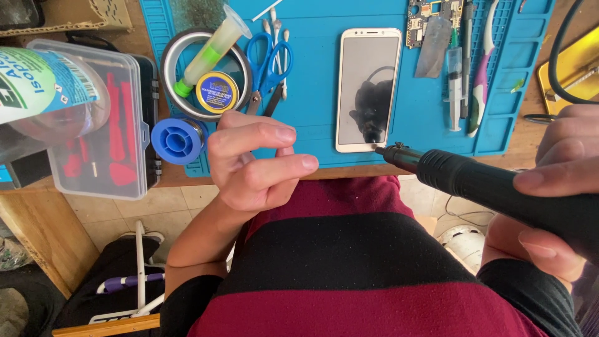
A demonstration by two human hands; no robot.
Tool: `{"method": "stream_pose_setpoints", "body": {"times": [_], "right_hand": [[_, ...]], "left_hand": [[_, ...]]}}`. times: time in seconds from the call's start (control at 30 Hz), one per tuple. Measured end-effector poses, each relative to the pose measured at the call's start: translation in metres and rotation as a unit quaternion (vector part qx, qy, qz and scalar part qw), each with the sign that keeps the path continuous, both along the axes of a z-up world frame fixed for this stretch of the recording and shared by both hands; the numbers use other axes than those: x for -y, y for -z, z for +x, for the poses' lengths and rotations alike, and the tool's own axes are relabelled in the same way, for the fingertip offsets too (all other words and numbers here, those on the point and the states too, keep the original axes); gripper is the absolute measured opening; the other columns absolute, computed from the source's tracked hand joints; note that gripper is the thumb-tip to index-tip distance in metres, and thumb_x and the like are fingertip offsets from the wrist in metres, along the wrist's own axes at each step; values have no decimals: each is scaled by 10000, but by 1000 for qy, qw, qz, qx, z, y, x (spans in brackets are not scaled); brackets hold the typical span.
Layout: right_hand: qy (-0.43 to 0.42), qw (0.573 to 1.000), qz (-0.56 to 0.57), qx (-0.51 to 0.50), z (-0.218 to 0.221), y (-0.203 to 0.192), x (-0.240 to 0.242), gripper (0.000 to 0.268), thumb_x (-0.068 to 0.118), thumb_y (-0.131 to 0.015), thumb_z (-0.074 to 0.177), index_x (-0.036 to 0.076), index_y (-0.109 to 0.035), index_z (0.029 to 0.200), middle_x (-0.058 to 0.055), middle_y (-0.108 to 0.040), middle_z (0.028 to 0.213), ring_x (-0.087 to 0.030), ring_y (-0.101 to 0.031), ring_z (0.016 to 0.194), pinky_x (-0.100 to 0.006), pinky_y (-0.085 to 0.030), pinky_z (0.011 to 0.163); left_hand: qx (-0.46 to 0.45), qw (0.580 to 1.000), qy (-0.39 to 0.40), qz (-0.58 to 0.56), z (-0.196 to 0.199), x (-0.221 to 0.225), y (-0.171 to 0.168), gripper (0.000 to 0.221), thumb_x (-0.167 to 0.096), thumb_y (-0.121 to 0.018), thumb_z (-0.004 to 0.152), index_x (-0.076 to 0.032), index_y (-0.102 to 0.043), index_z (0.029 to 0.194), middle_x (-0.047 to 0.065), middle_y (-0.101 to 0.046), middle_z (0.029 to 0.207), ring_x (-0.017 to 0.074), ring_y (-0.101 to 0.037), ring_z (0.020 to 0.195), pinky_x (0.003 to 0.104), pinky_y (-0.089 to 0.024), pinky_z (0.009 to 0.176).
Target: Using a heat gun to warm the adhesive on a smartphone screen for removal.
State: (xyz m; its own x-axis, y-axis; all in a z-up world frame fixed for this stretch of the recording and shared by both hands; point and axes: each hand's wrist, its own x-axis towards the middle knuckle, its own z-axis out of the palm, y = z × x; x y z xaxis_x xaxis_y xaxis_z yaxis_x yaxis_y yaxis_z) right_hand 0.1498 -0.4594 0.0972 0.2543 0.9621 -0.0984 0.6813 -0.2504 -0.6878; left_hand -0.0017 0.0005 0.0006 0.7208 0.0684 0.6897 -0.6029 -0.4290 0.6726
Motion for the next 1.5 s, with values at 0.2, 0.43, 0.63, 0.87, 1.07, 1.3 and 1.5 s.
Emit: {"method": "stream_pose_setpoints", "body": {"times": [0.2,0.43,0.63,0.87,1.07,1.3,1.5], "right_hand": [[35,999,17,-12,-12,-13,-27,401,583,-685,925,264,-757,1156,173,-692,717,-98,-658,650,-335,-496,676],[185,972,141,16,-29,-55,-110,515,638,-648,881,155,-645,1059,52,-517,584,-171,-473,502,-366,-355,627],[327,926,186,22,-57,-68,-152,452,580,-595,913,127,-595,927,25,-376,548,-193,-338,514,-400,-281,653],[239,959,150,29,-34,-71,-129,450,578,-612,909,137,-629,995,39,-458,534,-192,-414,478,-392,-342,601],[131,982,132,22,-35,-63,-117,512,590,-698,904,150,-645,1158,58,-573,627,-181,-509,528,-369,-377,628],[126,991,52,-9,-16,-65,-92,542,619,-792,788,188,-712,1108,76,-689,666,-171,-623,582,-345,-468,652],[54,998,-36,-5,-5,-51,-63,509,586,-823,820,266,-799,1215,113,-773,783,-144,-752,693,-337,-566,687]], "left_hand": [[-1,1000,-19,-10,-3,4,2,425,142,-683,1116,-252,-841,1133,80,-584,1312,235,-701,917,343,-573,818],[-20,999,-31,9,-5,3,-5,384,86,-742,1139,-293,-794,1181,76,-609,1359,187,-761,1026,390,-575,848],[-23,999,-29,22,-6,3,-9,414,124,-824,1093,-276,-787,1194,86,-586,1370,217,-786,1054,386,-620,872],[-32,999,-22,10,-10,1,-8,396,106,-646,1163,-257,-804,1183,83,-577,1371,190,-813,959,361,-647,884],[-47,999,-22,7,-12,1,-10,368,84,-697,1165,-273,-785,1188,85,-568,1369,195,-798,1105,356,-667,917],[-28,999,-21,-16,-11,0,-4,87,-172,-844,1142,-230,-807,1196,113,-579,1412,168,-783,938,309,-653,832],[-5,999,-26,-19,-9,-1,1,52,-221,-776,1155,-199,-822,1144,133,-612,1368,155,-794,885,339,-626,853]]}}
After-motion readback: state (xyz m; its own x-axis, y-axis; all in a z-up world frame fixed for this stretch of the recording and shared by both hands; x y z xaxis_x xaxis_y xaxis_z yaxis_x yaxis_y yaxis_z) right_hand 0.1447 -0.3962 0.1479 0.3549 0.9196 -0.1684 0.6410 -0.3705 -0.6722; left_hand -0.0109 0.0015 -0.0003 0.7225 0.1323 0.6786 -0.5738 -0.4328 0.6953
